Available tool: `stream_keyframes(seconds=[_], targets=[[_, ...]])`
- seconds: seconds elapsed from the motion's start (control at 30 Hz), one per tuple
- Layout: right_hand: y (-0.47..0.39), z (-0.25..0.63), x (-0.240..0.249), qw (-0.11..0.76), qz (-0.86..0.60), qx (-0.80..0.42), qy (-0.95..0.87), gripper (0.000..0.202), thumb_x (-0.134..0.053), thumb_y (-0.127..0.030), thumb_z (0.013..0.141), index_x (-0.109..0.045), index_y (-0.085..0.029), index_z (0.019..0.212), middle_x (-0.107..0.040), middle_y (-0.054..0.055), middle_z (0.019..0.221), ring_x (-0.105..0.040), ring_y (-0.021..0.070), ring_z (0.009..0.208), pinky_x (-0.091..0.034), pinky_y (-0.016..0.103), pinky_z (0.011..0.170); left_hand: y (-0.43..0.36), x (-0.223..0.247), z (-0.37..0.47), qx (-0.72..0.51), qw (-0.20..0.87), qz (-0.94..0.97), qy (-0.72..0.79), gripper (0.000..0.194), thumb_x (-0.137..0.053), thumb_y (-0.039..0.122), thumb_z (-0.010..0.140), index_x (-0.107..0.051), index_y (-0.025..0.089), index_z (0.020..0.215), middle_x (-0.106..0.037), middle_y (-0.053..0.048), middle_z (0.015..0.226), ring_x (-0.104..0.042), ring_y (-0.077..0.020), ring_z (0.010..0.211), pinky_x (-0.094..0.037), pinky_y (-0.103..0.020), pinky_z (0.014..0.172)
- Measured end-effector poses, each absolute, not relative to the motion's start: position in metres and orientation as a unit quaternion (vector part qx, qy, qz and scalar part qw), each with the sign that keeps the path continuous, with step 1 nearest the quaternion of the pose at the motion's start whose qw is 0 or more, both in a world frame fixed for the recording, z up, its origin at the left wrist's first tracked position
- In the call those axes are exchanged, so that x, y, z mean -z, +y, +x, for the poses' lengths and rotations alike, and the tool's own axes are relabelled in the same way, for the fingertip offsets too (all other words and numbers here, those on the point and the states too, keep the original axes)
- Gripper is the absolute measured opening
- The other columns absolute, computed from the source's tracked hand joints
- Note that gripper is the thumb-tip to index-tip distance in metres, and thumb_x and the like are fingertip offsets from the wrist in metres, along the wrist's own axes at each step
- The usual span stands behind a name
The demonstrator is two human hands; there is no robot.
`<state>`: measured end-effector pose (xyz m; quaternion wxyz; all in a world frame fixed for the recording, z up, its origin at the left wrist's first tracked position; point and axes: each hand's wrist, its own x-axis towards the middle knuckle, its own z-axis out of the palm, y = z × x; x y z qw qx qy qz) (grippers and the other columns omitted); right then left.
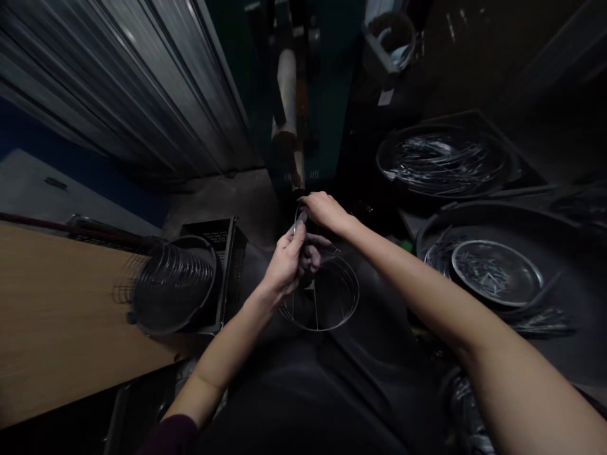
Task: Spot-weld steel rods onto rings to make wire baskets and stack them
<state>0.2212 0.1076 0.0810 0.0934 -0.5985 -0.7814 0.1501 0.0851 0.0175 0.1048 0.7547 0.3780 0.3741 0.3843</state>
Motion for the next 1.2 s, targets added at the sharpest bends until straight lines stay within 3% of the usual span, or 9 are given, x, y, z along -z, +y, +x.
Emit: stream_keyframes(seconds=[0.17, 0.27, 0.4, 0.57, 0.67, 0.8, 0.97, 1.1, 1.2], targets=[[0.117, 0.233, -0.067, 0.135, -0.580, -0.199, -0.778, 0.039, -0.044, -0.018, 0.094, -0.059, -0.019, 0.130, -0.066, 0.008, 0.119, -0.061, 0.0216, 0.108, -0.046, 0.032, 0.094, 0.025, -0.094, 0.064, -0.340, 0.782, 0.401, 0.335, 0.047, -0.063, 0.049, 0.082, -0.066, 0.014, 0.112, -0.069, -0.007, 0.087, -0.058, -0.0062, 0.064, -0.045, -0.017, 0.059], [0.119, 0.231, -0.069, 0.117, -0.599, -0.192, -0.769, 0.041, -0.043, -0.020, 0.094, -0.056, -0.017, 0.133, -0.064, 0.011, 0.121, -0.060, 0.0246, 0.109, -0.046, 0.035, 0.094, 0.036, -0.088, 0.055, -0.263, 0.783, 0.479, 0.297, 0.041, -0.069, 0.046, 0.077, -0.071, 0.013, 0.101, -0.065, -0.002, 0.073, -0.051, -0.0029, 0.055, -0.036, -0.015, 0.049], [0.084, 0.241, -0.080, 0.084, -0.648, -0.142, -0.744, 0.048, -0.045, -0.023, 0.092, -0.049, -0.007, 0.137, -0.061, 0.022, 0.121, -0.059, 0.0335, 0.110, -0.046, 0.047, 0.093, 0.059, -0.083, 0.056, -0.297, 0.730, 0.508, 0.348, 0.033, -0.071, 0.042, 0.077, -0.070, 0.011, 0.087, -0.058, 0.002, 0.060, -0.036, 0.0010, 0.038, -0.021, -0.016, 0.037], [0.001, 0.234, -0.073, 0.150, -0.512, -0.448, -0.717, 0.037, -0.061, -0.039, 0.083, -0.067, -0.022, 0.115, -0.069, 0.008, 0.107, -0.065, 0.0273, 0.098, -0.052, 0.042, 0.087, 0.073, -0.074, 0.079, -0.301, 0.713, 0.504, 0.384, 0.035, -0.069, 0.047, 0.077, -0.066, 0.012, 0.077, -0.056, 0.003, 0.057, -0.036, 0.0002, 0.036, -0.023, -0.015, 0.037], [-0.024, 0.212, -0.060, 0.208, -0.526, -0.592, -0.574, 0.039, -0.062, -0.052, 0.080, -0.070, -0.019, 0.099, -0.071, 0.007, 0.090, -0.067, 0.0238, 0.079, -0.056, 0.037, 0.073, 0.074, -0.077, 0.082, -0.300, 0.700, 0.516, 0.391, 0.041, -0.065, 0.053, 0.076, -0.067, 0.013, 0.082, -0.056, 0.001, 0.059, -0.046, -0.0041, 0.043, -0.033, -0.016, 0.043], [-0.015, 0.205, -0.060, 0.264, -0.576, -0.587, -0.504, 0.043, -0.071, -0.057, 0.069, -0.071, -0.017, 0.085, -0.069, 0.006, 0.080, -0.063, 0.0188, 0.065, -0.052, 0.028, 0.057, 0.042, -0.078, 0.036, -0.342, 0.569, 0.629, 0.405, 0.042, -0.058, 0.051, 0.083, -0.064, 0.019, 0.109, -0.066, -0.005, 0.084, -0.064, -0.0180, 0.080, -0.050, -0.030, 0.073], [0.000, 0.215, -0.073, 0.313, -0.593, -0.582, -0.461, 0.043, -0.077, -0.057, 0.062, -0.068, -0.018, 0.079, -0.066, 0.005, 0.075, -0.060, 0.0169, 0.062, -0.050, 0.026, 0.050, -0.040, -0.012, -0.022, -0.133, 0.287, 0.885, 0.342, 0.065, -0.063, 0.034, 0.079, -0.041, 0.026, 0.140, -0.045, -0.013, 0.139, -0.039, -0.0335, 0.130, -0.029, -0.055, 0.106], [0.000, 0.203, -0.067, 0.339, -0.589, -0.560, -0.474, 0.039, -0.077, -0.053, 0.064, -0.064, -0.020, 0.081, -0.064, 0.005, 0.079, -0.062, 0.0189, 0.074, -0.053, 0.029, 0.063, -0.048, 0.045, -0.012, -0.146, 0.193, 0.897, 0.370, 0.061, -0.061, 0.038, 0.077, -0.048, 0.027, 0.135, -0.052, -0.011, 0.121, -0.047, -0.0295, 0.110, -0.030, -0.052, 0.102], [0.006, 0.198, -0.056, 0.361, -0.600, -0.535, -0.472, 0.038, -0.075, -0.051, 0.066, -0.060, -0.021, 0.082, -0.060, 0.003, 0.076, -0.059, 0.0171, 0.071, -0.051, 0.028, 0.060, -0.016, 0.041, -0.001, -0.175, 0.197, 0.889, 0.375, 0.077, -0.057, 0.052, 0.074, -0.040, 0.019, 0.141, -0.052, -0.013, 0.117, -0.047, -0.0291, 0.100, -0.034, -0.048, 0.093]])
